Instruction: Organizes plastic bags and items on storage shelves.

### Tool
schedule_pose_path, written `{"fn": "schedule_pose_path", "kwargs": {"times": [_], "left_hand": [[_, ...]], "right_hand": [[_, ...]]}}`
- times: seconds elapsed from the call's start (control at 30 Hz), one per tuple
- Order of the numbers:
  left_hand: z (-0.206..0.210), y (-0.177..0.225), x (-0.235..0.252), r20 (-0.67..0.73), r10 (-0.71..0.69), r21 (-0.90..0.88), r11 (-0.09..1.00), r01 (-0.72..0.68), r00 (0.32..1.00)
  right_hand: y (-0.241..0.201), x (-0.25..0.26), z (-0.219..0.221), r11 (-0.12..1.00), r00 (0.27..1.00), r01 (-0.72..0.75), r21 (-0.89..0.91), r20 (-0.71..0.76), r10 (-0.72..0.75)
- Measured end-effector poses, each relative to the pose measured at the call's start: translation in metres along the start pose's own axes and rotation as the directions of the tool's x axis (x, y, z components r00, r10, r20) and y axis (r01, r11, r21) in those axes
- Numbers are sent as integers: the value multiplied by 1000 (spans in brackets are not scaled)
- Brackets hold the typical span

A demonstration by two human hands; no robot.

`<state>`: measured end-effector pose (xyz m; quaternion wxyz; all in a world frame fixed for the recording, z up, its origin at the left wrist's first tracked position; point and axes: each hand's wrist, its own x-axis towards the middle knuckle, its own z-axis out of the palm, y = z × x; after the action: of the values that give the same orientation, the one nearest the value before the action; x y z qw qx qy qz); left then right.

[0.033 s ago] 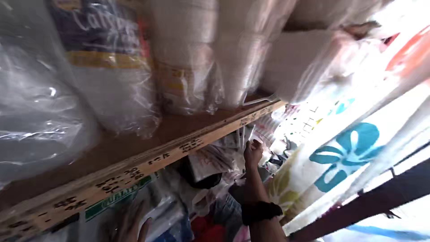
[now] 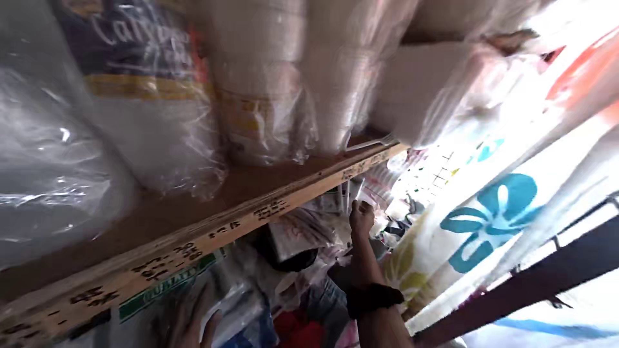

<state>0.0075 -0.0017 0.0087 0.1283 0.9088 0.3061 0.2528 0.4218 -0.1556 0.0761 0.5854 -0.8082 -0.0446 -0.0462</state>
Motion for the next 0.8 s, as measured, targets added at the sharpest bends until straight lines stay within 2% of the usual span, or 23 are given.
{"fn": "schedule_pose_path", "kwargs": {"times": [0.07,0.17,0.2,0.27,0.33,0.4,0.43,0.5,0.57,0.67,0.8], "left_hand": [[-5,24,22,-48,89,-100,991,-93,995],[-2,67,77,-108,210,-261,937,-232,972],[0,82,99,-85,220,-330,914,-236,972],[4,107,147,53,173,-430,893,-134,984],[24,122,199,184,93,-413,911,-9,978],[45,135,240,303,54,-410,909,79,951],[42,151,253,378,29,-377,918,125,925],[10,200,262,522,-45,-276,936,219,852],[-7,234,259,592,-72,-216,945,244,803],[-3,249,268,689,-92,-107,968,226,719],[6,249,282,687,-37,-146,971,188,725]], "right_hand": [[4,9,7,996,993,-87,7,84,86],[-1,10,7,991,982,-104,-84,149,116],[-3,8,6,989,977,-128,-72,161,138],[-4,-4,2,979,960,-203,24,199,194],[-1,-21,0,961,942,-268,71,230,246],[5,-35,-1,955,927,-297,7,243,286],[7,-38,-2,951,921,-309,7,253,297],[9,-43,-1,934,915,-342,99,260,308],[7,-47,0,934,923,-332,133,251,292],[3,-48,-5,963,958,-245,113,182,223],[0,-50,-3,911,941,-310,274,224,253]]}}
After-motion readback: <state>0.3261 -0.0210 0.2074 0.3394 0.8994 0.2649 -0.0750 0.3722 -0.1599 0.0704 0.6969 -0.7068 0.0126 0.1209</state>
